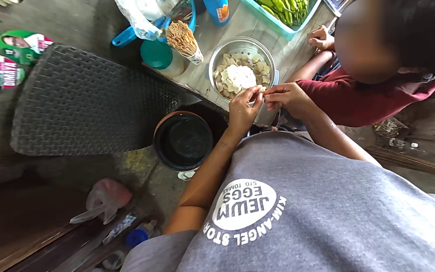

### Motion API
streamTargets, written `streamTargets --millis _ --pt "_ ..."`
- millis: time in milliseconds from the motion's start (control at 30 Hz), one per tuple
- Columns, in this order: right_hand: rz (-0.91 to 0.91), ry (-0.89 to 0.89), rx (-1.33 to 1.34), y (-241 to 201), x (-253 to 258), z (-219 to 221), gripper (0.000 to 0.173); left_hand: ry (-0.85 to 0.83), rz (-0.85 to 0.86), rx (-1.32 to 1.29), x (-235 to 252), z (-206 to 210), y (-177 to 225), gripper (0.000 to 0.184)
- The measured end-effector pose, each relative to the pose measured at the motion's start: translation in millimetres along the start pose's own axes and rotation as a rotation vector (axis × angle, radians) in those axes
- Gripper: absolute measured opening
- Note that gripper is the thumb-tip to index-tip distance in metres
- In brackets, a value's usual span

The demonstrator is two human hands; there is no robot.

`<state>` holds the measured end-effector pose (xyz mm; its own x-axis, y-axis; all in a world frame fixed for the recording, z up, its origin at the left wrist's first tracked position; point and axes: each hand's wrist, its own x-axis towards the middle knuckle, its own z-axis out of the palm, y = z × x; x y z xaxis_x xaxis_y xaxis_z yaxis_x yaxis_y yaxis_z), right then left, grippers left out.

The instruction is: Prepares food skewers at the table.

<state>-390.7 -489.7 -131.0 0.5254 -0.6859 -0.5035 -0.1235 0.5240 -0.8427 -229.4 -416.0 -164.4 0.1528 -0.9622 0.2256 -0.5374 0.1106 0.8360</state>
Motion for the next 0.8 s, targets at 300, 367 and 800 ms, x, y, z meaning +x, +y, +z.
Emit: streamTargets --millis 300,367,800 --pt "0.031 0.037 0.070 9.2 6.7 -8.4 0.010 -0.159 -0.012 -0.002 10.9 -0.4 -9.2 0.029" --pt "0.066 0.021 0.211 20.0 15.9 -16.6 0.014 -0.214 -0.146 -0.116 16.8 -2.1 -14.0 0.039" --pt "0.194 -0.069 0.655 81.9 50.2 -46.2 0.021 -0.028 -0.585 -0.370 23.9 -6.5 -53.4 0.049"
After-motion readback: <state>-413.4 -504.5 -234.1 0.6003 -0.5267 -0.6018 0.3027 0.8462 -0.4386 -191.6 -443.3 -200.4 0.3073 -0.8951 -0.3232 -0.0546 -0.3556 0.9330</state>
